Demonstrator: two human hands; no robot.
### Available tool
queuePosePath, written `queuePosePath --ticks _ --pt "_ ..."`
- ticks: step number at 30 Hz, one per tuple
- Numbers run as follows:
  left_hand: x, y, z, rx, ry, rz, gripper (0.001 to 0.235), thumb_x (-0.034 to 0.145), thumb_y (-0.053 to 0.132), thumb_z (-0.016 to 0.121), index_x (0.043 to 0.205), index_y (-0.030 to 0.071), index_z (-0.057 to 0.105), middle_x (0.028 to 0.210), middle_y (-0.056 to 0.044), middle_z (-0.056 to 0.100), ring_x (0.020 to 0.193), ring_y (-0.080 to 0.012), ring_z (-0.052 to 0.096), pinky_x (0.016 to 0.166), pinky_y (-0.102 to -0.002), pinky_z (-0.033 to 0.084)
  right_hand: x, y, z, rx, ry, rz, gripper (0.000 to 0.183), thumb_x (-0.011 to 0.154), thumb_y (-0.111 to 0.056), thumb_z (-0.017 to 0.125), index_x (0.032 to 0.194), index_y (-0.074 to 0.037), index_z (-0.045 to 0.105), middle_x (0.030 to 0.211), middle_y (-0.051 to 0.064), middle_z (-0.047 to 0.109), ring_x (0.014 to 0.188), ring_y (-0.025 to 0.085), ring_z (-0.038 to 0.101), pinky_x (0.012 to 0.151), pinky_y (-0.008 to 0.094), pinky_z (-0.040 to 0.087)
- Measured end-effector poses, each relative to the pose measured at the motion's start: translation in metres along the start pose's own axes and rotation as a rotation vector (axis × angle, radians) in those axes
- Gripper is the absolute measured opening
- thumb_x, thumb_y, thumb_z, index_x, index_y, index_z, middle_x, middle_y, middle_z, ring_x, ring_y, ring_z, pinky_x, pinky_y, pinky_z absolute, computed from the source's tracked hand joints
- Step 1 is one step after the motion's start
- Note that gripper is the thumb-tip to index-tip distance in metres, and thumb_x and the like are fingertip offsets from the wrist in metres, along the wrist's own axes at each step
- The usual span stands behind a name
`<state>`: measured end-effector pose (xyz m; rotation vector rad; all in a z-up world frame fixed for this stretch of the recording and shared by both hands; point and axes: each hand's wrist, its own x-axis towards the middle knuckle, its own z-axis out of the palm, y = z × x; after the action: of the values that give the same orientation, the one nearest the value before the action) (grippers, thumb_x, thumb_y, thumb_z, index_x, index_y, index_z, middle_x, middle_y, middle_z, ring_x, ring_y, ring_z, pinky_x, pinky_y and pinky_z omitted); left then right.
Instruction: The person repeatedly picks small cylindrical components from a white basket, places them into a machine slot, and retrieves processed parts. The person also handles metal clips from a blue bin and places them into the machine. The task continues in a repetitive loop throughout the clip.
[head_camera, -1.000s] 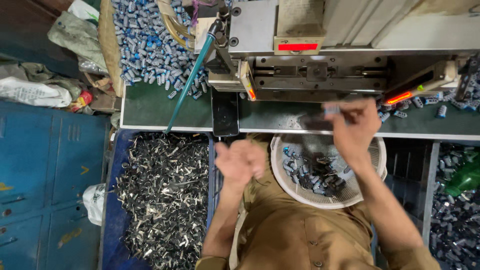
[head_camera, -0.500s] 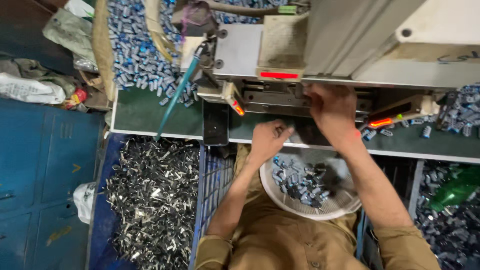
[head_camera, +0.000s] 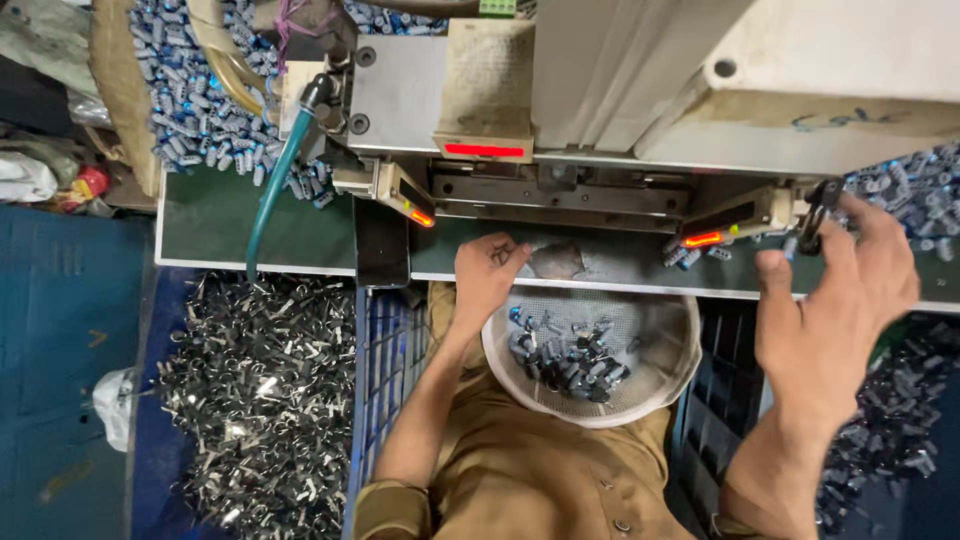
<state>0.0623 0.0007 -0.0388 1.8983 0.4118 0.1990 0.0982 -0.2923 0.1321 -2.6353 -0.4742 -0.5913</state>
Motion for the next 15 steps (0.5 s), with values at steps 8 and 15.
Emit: queuePosePath --ticks 8,15 --pt "-0.005 -0.003 0.001 0.049 0.028 0.107 0.029 0.087 0.025 0.076 0.074 0.001 0.067 0.056 -0.01 0.056 0.048 -0.0189 0.053 0.049 -0.034 0.038 0.005 0.005 0.031 -0.301 -0.006 -0.06 0.032 0.111 -0.027 0.063 0.129 -0.001 0.072 0.156 0.027 0.046 0.146 0.052 0.037 0.114 0.058 0.027" --pt "-0.087 -0.039 -0.004 -0.063 -0.253 0.18 0.021 0.097 0.025 0.071 0.086 0.007 0.07 0.069 -0.005 0.065 0.057 -0.014 0.06 0.054 -0.03 0.047 -0.064 0.006 0.03 0.437 0.164 0.172 0.025 0.113 -0.016 0.054 0.129 -0.001 0.066 0.126 0.014 0.067 0.116 0.033 0.065 0.107 0.04 0.051"
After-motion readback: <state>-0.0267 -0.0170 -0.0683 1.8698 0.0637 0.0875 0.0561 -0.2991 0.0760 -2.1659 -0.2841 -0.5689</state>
